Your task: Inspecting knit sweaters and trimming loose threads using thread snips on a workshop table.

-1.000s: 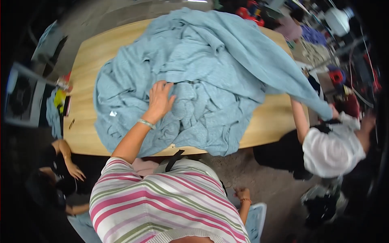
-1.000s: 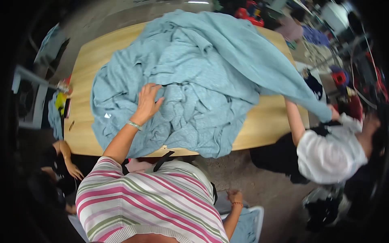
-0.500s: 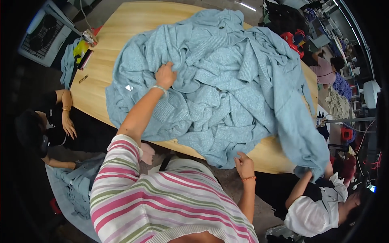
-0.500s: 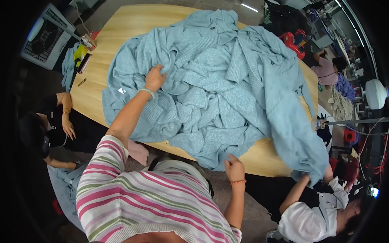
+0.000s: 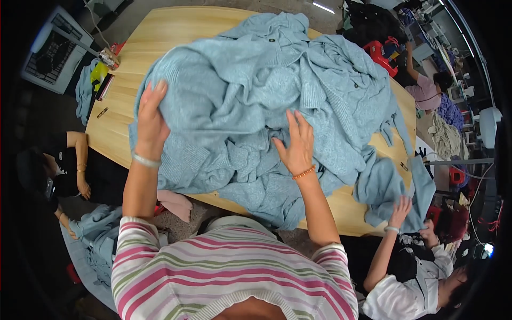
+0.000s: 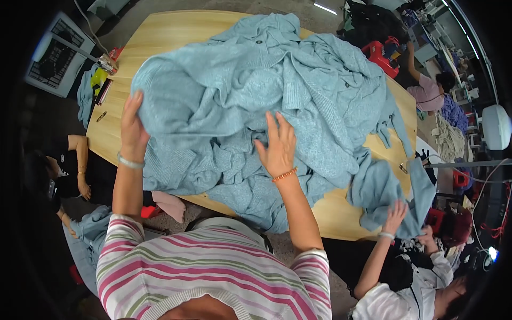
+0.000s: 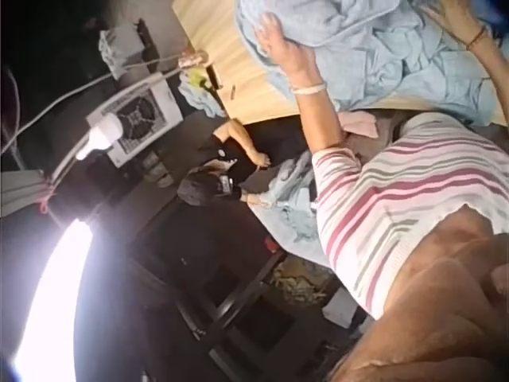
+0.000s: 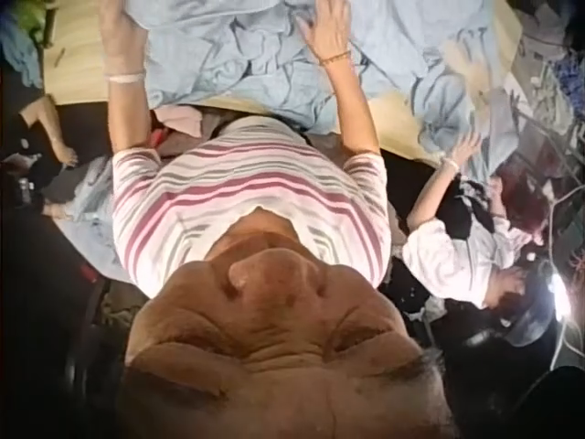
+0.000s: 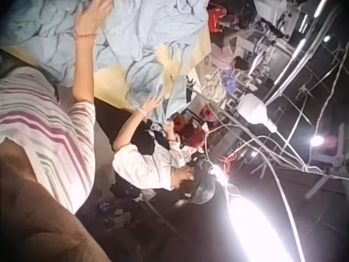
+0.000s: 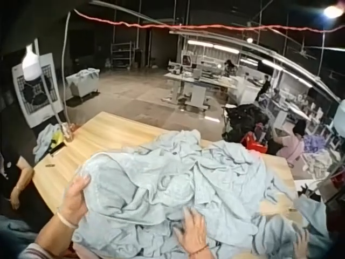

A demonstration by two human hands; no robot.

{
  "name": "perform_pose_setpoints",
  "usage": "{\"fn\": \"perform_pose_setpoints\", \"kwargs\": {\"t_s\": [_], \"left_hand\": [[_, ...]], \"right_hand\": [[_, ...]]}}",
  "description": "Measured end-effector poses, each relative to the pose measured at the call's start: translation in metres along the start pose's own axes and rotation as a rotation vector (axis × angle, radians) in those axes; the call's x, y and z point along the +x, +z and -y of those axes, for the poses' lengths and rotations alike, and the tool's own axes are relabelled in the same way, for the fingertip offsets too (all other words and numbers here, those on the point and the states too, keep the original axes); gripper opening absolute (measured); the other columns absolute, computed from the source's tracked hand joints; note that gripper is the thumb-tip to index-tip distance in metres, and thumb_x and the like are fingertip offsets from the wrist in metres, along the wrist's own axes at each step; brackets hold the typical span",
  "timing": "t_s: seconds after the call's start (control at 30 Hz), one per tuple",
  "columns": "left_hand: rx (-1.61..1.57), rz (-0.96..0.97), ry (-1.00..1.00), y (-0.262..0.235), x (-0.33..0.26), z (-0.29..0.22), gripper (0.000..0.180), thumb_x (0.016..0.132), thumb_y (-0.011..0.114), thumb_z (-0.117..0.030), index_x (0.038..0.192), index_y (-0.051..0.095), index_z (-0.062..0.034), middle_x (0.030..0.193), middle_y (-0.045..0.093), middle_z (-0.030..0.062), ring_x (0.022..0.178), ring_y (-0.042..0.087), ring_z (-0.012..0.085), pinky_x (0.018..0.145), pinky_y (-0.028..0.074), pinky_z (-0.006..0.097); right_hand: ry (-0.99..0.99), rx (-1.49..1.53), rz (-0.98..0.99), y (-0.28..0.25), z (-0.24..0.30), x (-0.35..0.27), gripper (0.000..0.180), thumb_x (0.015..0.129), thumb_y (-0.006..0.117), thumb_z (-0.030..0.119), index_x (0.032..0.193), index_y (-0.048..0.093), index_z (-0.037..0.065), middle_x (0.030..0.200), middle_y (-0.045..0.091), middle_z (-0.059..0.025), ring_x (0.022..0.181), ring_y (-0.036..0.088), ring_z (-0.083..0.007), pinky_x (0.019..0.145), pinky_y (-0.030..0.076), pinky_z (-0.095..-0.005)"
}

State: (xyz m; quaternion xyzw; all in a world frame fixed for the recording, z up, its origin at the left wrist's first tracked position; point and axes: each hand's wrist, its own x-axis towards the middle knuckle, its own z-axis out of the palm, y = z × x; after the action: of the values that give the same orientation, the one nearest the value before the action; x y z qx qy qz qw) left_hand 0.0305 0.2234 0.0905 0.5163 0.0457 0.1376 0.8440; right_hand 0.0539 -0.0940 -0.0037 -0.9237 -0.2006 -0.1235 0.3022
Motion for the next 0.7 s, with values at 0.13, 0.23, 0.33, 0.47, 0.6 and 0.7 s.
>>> {"fn": "perform_pose_setpoints", "kwargs": {"t_s": [0.13,0.23,0.33,0.47,0.6,0.7], "left_hand": [[0.075,0.075,0.025,0.004,-0.053,-0.020,0.065,0.081,0.060,-0.018,0.136,0.037,0.0083,0.128,0.053,0.0180,0.120,0.051,0.0252,0.103,0.037,0.036],[0.286,0.279,0.056,-0.001,-0.065,-0.025,0.057,0.082,0.061,-0.016,0.130,0.043,0.0077,0.122,0.056,0.0136,0.113,0.052,0.0173,0.098,0.038,0.030],[0.752,0.107,0.136,-0.010,-0.040,-0.005,0.031,0.090,0.057,-0.012,0.117,0.052,0.0018,0.105,0.059,0.0036,0.094,0.051,0.0086,0.086,0.042,0.026],[0.480,-0.232,0.029,-0.061,-0.015,0.024,0.040,0.090,0.061,-0.015,0.125,0.049,0.0002,0.112,0.057,0.0076,0.101,0.052,0.0120,0.090,0.042,0.027],[0.940,0.203,0.411,-0.001,-0.027,0.001,0.075,0.078,0.073,-0.022,0.141,0.036,-0.0056,0.143,0.039,0.0142,0.133,0.036,0.0276,0.107,0.031,0.039],[1.175,0.506,0.517,0.027,-0.027,0.014,0.087,0.073,0.078,-0.025,0.144,0.031,-0.0073,0.146,0.036,0.0140,0.135,0.032,0.0329,0.111,0.025,0.041]], "right_hand": [[-0.072,0.064,-0.037,0.005,0.025,0.022,0.100,0.059,0.082,0.015,0.144,0.030,0.011,0.142,0.031,-0.0209,0.126,0.035,-0.0377,0.105,0.027,-0.0480],[-0.227,-0.074,-0.070,0.005,0.035,0.023,0.075,0.056,0.069,0.000,0.128,0.051,0.006,0.136,0.042,-0.0133,0.127,0.037,-0.0352,0.108,0.023,-0.0523],[-0.278,0.052,-0.001,0.017,0.010,0.017,0.045,0.061,0.063,0.002,0.106,0.064,0.004,0.110,0.059,-0.0112,0.114,0.051,-0.0321,0.102,0.034,-0.0455],[-0.056,0.569,-0.052,-0.029,0.039,0.032,0.030,0.072,0.058,0.000,0.101,0.064,0.001,0.086,0.066,-0.0125,0.083,0.065,-0.0202,0.078,0.048,-0.0282],[0.022,0.788,-0.086,-0.097,0.049,0.058,0.023,0.078,0.057,0.003,0.099,0.064,-0.005,0.088,0.067,-0.0047,0.084,0.060,-0.0108,0.075,0.047,-0.0258],[-0.014,0.789,-0.077,-0.124,0.052,0.068,0.018,0.083,0.060,0.005,0.098,0.067,-0.004,0.091,0.068,-0.0028,0.083,0.059,-0.0093,0.073,0.047,-0.0253]]}}
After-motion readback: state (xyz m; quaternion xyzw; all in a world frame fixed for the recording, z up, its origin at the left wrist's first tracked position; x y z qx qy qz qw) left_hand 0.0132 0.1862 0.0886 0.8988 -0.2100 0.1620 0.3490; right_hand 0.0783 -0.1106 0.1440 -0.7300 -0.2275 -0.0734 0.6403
